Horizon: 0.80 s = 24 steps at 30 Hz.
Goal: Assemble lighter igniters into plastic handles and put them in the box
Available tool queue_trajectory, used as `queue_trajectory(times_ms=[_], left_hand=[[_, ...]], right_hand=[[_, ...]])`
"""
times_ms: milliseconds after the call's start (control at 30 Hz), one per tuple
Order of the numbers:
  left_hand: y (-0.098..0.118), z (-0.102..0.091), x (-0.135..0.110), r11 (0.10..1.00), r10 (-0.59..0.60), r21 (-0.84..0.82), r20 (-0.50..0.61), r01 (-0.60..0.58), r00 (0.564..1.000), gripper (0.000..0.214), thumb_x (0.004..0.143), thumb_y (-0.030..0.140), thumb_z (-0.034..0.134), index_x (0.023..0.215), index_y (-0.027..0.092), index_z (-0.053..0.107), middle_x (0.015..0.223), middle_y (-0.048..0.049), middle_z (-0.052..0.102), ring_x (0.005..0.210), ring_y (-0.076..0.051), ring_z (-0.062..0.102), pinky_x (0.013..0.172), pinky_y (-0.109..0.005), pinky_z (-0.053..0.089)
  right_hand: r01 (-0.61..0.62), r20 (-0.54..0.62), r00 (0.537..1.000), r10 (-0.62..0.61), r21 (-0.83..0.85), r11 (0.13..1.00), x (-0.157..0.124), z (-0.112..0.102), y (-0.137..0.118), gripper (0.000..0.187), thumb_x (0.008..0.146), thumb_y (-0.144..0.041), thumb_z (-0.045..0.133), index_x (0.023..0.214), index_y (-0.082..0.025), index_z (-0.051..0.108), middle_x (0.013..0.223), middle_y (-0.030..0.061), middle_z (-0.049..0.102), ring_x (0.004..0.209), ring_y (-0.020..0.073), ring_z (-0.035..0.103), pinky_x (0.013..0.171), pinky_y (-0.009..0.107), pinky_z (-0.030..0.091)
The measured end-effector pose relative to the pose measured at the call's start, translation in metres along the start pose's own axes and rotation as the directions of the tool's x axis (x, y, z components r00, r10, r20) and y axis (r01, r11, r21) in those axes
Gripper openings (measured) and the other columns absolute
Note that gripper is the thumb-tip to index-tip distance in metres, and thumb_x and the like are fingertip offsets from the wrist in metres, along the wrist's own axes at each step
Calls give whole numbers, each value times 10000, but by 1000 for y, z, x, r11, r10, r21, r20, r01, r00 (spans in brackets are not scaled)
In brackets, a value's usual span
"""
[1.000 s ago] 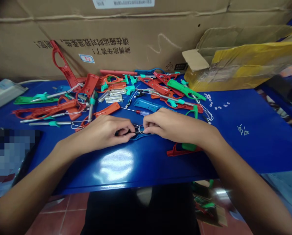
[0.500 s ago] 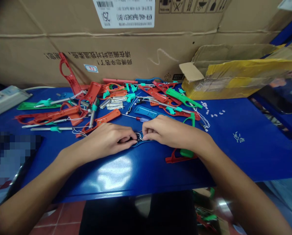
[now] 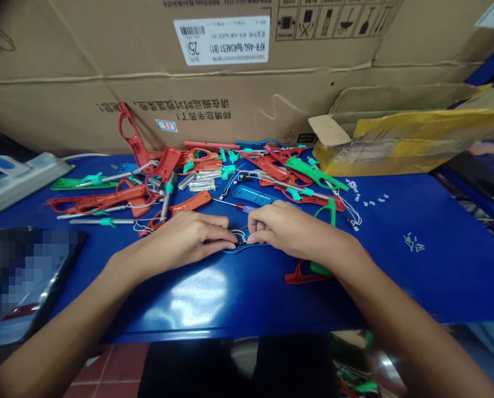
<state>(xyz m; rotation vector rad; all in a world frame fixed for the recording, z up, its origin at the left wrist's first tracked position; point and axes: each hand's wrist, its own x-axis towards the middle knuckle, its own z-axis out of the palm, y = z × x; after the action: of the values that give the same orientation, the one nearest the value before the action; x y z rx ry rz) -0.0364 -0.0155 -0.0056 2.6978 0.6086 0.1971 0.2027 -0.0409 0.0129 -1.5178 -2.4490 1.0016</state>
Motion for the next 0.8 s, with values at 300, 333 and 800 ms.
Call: queue_trajectory(times_ms=[300,333,800], left_hand=[[5,0,2,999,-34,12,-20,34,999,141,1000,263,614,1015,223,748,923,1,702,717,-111,616,624,-250,366],[5,1,2,999,-36,9,-26,37,999,129,996,257,620,1012,221,743,931,4,707,718,-111,618,624,-251,366],[6,4,3,1000,-25,6,-27,26,999,119,991,232,611,991,212,728,933,4,718,739,-117,636,638,-245,392]], right_hand=[[36,58,998,-39,49,998,-4,-9,-2,207,945,-325,555,857,-199,692,783,11,675,699,154,583,638,293,391],[39,56,998,-41,43,998,-4,-8,-3,198,944,-313,552,860,-200,691,787,12,678,702,155,586,639,294,393],[177,69,982,-175,-21,984,-6,-6,4,221,988,-249,472,910,-208,674,845,13,697,745,158,605,694,299,402]])
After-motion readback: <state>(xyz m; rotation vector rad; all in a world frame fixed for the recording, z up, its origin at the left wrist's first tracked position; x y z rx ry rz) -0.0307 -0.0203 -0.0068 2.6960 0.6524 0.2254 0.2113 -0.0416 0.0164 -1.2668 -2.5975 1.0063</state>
